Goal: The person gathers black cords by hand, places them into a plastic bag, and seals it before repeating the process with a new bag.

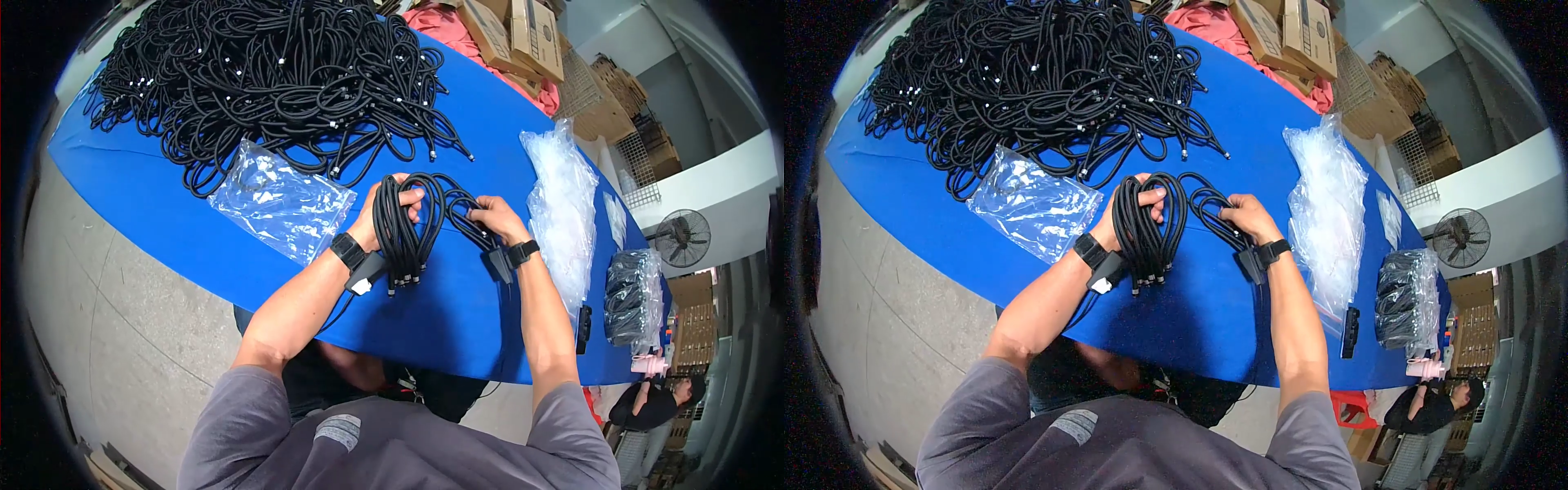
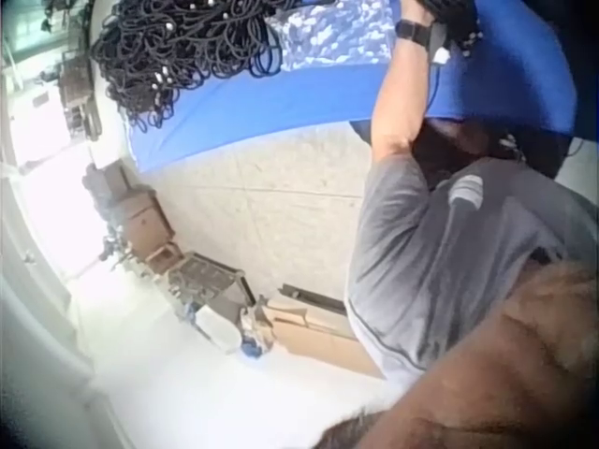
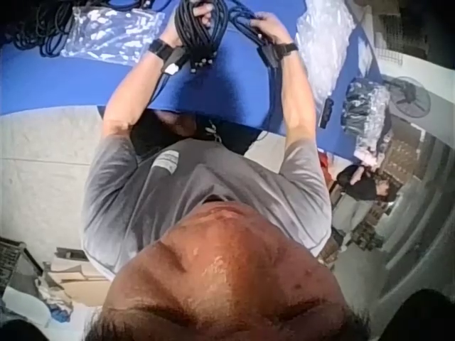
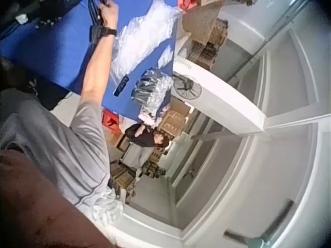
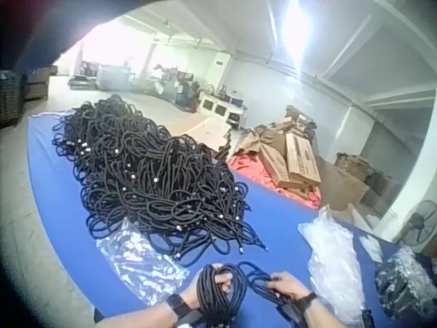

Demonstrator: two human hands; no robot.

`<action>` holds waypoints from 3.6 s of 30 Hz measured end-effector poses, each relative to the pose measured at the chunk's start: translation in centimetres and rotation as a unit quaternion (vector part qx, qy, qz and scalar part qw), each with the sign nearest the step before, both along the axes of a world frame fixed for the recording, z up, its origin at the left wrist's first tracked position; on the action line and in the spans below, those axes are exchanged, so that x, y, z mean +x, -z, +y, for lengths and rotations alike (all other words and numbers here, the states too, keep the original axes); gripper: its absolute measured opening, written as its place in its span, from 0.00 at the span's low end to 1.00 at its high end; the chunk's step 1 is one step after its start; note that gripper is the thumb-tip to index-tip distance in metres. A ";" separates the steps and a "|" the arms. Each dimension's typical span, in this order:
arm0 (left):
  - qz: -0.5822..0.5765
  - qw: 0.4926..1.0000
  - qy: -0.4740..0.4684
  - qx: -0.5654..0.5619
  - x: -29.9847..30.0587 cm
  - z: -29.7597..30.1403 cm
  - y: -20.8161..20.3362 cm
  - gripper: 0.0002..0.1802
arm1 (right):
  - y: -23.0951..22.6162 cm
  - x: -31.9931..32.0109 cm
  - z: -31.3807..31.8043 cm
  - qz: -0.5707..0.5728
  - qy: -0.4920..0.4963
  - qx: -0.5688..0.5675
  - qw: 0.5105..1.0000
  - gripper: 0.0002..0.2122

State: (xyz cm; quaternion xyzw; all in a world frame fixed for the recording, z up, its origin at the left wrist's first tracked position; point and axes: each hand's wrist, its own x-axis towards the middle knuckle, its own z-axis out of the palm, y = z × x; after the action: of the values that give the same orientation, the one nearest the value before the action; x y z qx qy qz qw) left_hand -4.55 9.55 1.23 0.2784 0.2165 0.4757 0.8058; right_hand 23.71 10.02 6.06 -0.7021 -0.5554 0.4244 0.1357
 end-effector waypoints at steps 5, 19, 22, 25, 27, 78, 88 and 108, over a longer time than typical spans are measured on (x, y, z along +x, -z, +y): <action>-0.004 1.000 0.005 0.003 -0.3 0.1 0.4 0.13 | -2.3 -3.3 -2.4 0.086 0.059 0.179 0.978 0.04; -0.015 1.000 -0.002 -0.002 -0.5 -0.1 -0.2 0.14 | -2.7 -4.9 -6.6 0.231 0.113 0.441 0.860 0.08; 0.001 1.000 0.006 0.002 -0.4 -0.4 -0.4 0.14 | -2.0 -4.6 -6.4 0.226 0.136 0.463 0.846 0.09; 0.002 1.000 0.004 0.003 -0.4 -0.4 -0.5 0.13 | -0.8 -4.7 -5.8 0.269 0.222 0.454 0.820 0.10; 0.003 1.000 0.005 0.002 -0.4 -0.4 -0.5 0.13 | -0.5 -4.0 -5.6 0.301 0.223 0.456 0.808 0.10; 0.016 1.000 0.008 0.007 -0.6 -0.8 -1.4 0.12 | -8.9 -5.7 -4.9 0.170 0.069 0.217 0.959 0.06; 0.003 0.999 0.029 0.037 -0.2 -0.9 -1.2 0.13 | -8.5 -7.6 -5.6 0.140 0.081 0.268 0.950 0.10; -0.093 0.993 0.014 0.067 0.4 0.1 1.7 0.05 | -4.4 -16.0 -2.8 -0.034 -0.022 0.379 0.925 0.16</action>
State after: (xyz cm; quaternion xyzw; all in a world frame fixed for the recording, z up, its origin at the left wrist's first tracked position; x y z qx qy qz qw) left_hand -4.13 9.64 -0.46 0.2891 0.1045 0.5019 0.8084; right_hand 7.70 7.24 10.50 -0.6001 -0.6942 0.1609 0.3634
